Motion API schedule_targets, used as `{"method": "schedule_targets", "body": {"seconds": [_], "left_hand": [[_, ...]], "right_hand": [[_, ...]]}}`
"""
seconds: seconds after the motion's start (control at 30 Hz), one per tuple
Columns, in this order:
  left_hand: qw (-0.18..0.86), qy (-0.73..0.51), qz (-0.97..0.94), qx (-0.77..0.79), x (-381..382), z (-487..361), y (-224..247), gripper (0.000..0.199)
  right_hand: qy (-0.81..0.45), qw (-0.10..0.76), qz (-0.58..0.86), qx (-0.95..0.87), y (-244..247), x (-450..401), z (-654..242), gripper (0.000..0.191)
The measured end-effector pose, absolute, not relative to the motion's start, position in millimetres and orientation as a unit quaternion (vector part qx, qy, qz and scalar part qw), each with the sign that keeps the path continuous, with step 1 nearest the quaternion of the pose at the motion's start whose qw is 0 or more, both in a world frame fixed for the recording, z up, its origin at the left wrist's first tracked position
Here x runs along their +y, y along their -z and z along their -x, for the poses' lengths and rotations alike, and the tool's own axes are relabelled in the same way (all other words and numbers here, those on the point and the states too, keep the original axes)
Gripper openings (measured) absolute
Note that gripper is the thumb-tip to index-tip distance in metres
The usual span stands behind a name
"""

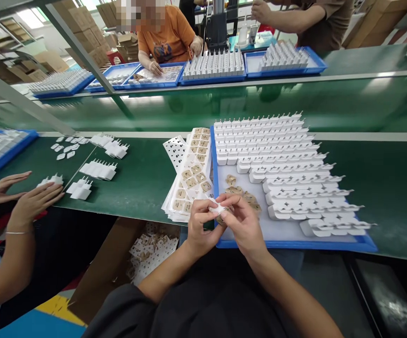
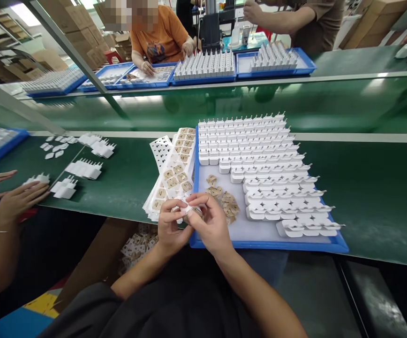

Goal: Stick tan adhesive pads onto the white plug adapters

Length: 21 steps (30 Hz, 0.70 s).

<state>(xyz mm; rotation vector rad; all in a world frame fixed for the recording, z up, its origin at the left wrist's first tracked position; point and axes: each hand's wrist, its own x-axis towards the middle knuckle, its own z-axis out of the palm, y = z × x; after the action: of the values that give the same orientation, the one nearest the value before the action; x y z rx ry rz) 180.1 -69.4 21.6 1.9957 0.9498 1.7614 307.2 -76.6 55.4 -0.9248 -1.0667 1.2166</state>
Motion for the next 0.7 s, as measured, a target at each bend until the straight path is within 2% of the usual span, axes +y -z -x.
{"method": "schedule_targets", "body": {"seconds": [0.17,0.23,0.3,0.37,0.53,0.63,0.7], "left_hand": [[0.215,-0.606,-0.685,0.344,-66.4,-171.7,-17.5,0.038],[0.224,-0.592,-0.691,0.348,-66.2,-168.3,-19.6,0.037],[0.226,-0.579,-0.703,0.346,-67.5,-166.8,-22.9,0.037],[0.233,-0.576,-0.704,0.345,-70.0,-167.5,-25.7,0.039],[0.311,-0.557,-0.667,0.386,-73.9,-168.6,-28.2,0.037],[0.317,-0.548,-0.649,0.422,-69.1,-161.4,-28.8,0.037],[0.302,-0.55,-0.637,0.448,-63.7,-153.8,-29.8,0.039]], "right_hand": [[-0.456,0.522,0.418,-0.587,-63.3,-73.0,-319.2,0.03],[-0.446,0.493,0.422,-0.616,-66.5,-69.9,-329.8,0.026],[-0.431,0.48,0.424,-0.636,-69.1,-66.2,-339.0,0.012],[-0.394,0.47,0.429,-0.664,-70.5,-63.5,-343.6,0.006],[-0.205,0.473,0.382,-0.767,-70.0,-69.3,-339.2,0.015],[-0.212,0.485,0.325,-0.784,-67.5,-77.7,-340.0,0.019],[-0.225,0.515,0.355,-0.747,-64.6,-78.9,-343.9,0.018]]}}
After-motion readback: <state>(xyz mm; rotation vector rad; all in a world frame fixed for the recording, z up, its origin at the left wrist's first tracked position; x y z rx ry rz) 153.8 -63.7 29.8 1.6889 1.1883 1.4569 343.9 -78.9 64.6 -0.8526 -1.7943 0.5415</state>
